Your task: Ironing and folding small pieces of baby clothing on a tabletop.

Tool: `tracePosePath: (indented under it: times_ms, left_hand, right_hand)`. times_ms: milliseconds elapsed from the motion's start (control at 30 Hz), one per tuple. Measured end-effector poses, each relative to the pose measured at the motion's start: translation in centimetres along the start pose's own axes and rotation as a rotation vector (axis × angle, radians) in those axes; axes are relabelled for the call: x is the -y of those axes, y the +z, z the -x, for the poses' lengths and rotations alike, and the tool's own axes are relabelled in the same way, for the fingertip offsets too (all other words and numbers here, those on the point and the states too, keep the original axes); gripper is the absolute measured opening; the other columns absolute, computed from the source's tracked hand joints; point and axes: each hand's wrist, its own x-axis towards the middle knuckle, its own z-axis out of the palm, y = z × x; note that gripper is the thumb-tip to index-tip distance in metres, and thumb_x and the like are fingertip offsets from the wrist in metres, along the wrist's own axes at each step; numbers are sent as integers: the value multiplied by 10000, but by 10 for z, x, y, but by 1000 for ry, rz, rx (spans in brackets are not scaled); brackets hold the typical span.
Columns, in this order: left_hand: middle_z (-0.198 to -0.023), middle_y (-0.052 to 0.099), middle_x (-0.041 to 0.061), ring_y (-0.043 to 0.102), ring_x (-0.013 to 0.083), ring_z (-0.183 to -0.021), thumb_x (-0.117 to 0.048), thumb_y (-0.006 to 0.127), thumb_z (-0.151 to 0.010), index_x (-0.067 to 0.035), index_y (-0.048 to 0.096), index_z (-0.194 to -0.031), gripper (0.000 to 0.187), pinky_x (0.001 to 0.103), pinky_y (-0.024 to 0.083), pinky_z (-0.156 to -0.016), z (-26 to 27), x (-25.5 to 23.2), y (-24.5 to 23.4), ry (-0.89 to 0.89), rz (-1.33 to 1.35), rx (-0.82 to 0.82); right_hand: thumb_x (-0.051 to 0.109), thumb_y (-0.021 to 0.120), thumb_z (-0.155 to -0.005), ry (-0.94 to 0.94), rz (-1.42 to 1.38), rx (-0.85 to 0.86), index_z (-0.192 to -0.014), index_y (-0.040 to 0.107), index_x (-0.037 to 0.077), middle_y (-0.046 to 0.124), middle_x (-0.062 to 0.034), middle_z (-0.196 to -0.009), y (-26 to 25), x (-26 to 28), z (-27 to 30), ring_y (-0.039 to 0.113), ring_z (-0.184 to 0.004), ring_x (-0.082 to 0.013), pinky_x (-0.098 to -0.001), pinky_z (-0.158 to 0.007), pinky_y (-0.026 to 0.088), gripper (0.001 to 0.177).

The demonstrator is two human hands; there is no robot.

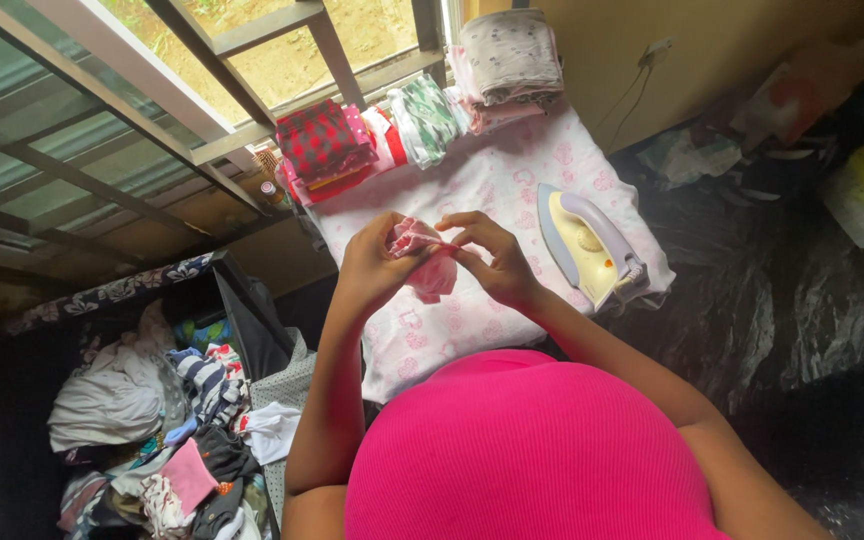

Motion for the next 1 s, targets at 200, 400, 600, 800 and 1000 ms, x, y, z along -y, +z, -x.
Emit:
tracePosePath:
  times_ms: [200,400,600,800,1000]
  left_hand:
    - [-816,697,83,670,134,-715,-128,802,-789,-4,673,-1019,292,293,538,-663,8,8,-4,105,84,5]
    - [-855,694,130,686,234,-732,-135,769,-875,-29,656,-1094,268,343,525,-686,14,-12,-14,126,-55,-8]
    - [-981,701,154,698,370,-906,-79,696,-925,-44,604,-1133,230,430,535,-771,16,-9,-18,325,-179,-93]
    - [-974,703,123,674,356,-909,-15,690,-873,-65,633,-1066,207,454,512,-812,13,-7,-27,458,-330,-196]
    - [-965,702,110,675,340,-907,-15,703,-876,-64,654,-1029,169,442,514,-814,12,-12,-33,480,-292,-181]
  right_hand:
    - [-2,674,-919,50,-146,146,-963,646,37,596,-159,-1436,-5,1,-4,556,-1350,-275,-379,-1073,475,66]
    - [-4,672,-922,157,-164,170,-1045,658,22,692,-92,-1201,-1,-46,7,662,-1180,-223,-356,-1051,507,126]
    - [-23,693,-899,-20,33,152,-1003,641,30,654,-124,-1198,-2,-4,-5,646,-1151,-260,-372,-1005,505,128]
    - [-60,700,-836,-107,171,-7,-946,601,39,631,-159,-1223,11,9,6,615,-1168,-308,-396,-989,490,179]
    - [-33,712,-913,33,113,-112,-1012,627,39,657,-94,-1149,21,-24,23,660,-1128,-243,-383,-961,534,150]
